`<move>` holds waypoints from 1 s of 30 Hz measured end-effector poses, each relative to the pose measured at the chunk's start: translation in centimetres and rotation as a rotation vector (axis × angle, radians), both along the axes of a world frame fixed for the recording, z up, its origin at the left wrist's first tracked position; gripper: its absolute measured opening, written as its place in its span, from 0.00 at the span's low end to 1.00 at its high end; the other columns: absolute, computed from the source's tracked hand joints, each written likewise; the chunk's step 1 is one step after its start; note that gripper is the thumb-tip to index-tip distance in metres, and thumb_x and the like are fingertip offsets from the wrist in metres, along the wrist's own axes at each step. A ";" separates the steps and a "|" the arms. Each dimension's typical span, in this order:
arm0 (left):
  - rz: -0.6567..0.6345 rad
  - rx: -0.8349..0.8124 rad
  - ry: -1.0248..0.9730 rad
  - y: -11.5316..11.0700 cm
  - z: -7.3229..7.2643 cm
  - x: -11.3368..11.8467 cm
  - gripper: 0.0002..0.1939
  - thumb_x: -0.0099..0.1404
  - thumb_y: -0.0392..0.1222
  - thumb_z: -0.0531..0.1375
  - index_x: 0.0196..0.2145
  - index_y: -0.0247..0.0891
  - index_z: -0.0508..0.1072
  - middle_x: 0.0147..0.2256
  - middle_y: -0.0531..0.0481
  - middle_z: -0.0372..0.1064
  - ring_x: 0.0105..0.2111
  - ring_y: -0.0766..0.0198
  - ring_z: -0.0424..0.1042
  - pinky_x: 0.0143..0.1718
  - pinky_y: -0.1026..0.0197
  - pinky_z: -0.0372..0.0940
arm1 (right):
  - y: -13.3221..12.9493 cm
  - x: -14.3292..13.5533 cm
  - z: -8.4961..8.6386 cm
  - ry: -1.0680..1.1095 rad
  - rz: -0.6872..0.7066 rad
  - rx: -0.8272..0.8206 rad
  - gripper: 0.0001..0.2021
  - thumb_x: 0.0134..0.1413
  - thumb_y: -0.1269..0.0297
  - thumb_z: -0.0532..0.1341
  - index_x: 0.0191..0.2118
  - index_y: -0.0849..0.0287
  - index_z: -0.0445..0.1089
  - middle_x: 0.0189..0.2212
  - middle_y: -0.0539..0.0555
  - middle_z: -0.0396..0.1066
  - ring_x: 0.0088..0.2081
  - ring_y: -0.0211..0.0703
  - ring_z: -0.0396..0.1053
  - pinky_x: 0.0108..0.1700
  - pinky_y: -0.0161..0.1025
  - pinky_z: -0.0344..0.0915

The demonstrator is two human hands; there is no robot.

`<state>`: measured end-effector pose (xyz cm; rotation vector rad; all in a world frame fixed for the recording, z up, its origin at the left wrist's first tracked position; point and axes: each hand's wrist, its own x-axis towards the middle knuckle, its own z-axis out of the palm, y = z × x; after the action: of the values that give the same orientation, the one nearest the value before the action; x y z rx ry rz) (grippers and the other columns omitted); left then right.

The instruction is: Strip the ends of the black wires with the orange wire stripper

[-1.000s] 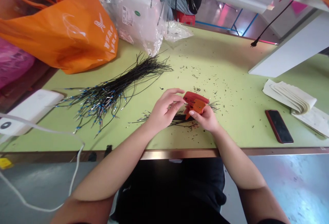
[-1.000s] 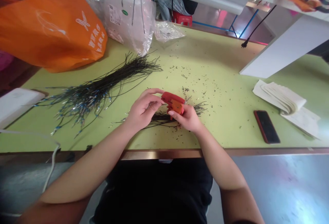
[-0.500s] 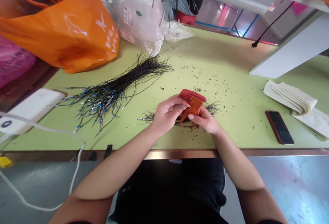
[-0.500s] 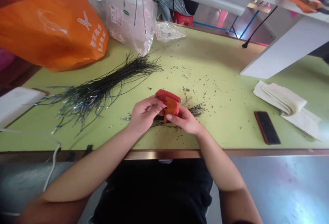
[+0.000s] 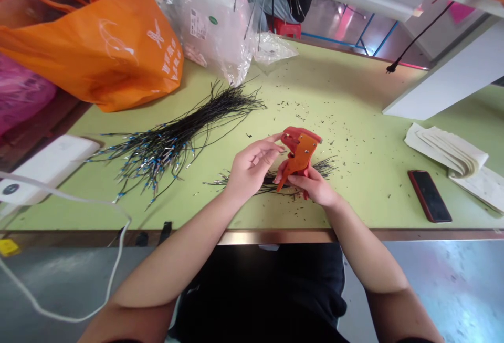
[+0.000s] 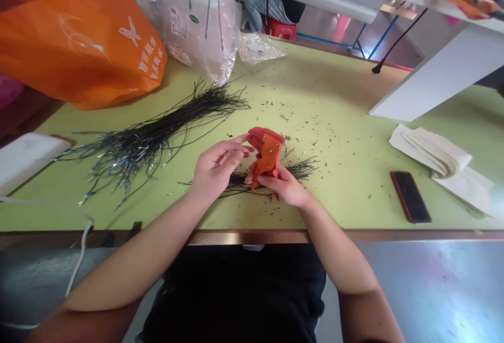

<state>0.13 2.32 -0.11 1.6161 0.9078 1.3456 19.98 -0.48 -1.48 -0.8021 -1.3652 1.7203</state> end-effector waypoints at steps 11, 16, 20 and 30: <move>0.295 0.436 0.324 0.4 0.7 -1.8 0.10 0.76 0.42 0.59 0.39 0.40 0.79 0.32 0.51 0.77 0.28 0.67 0.72 0.30 0.64 0.65 | -0.1 2.3 0.6 0.110 0.282 -0.213 0.17 0.63 0.53 0.68 0.47 0.62 0.73 0.38 0.56 0.78 0.43 0.46 0.80 0.45 0.41 0.76; 0.310 0.583 0.422 0.3 0.6 -1.9 0.07 0.76 0.35 0.58 0.40 0.40 0.76 0.34 0.51 0.78 0.31 0.67 0.75 0.31 0.65 0.66 | -0.1 2.2 0.3 0.148 0.280 -0.200 0.17 0.64 0.53 0.67 0.49 0.62 0.74 0.38 0.55 0.78 0.41 0.43 0.80 0.44 0.39 0.76; 0.319 0.615 0.484 0.3 0.4 -1.9 0.08 0.76 0.34 0.57 0.40 0.40 0.75 0.34 0.50 0.79 0.31 0.66 0.75 0.31 0.64 0.65 | -0.1 2.3 0.2 0.164 0.270 -0.198 0.17 0.65 0.52 0.66 0.48 0.63 0.74 0.37 0.56 0.78 0.39 0.44 0.80 0.43 0.40 0.77; 0.324 0.627 0.489 0.3 0.3 -1.9 0.08 0.76 0.34 0.56 0.40 0.40 0.74 0.34 0.51 0.78 0.31 0.66 0.75 0.30 0.64 0.64 | -0.3 1.9 0.3 0.077 0.204 -0.184 0.17 0.66 0.51 0.66 0.45 0.62 0.74 0.34 0.54 0.78 0.36 0.41 0.79 0.38 0.37 0.76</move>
<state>-1.72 2.60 0.14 2.4337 1.1372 1.5884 21.92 -0.77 -1.20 -0.7075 -1.2866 2.0380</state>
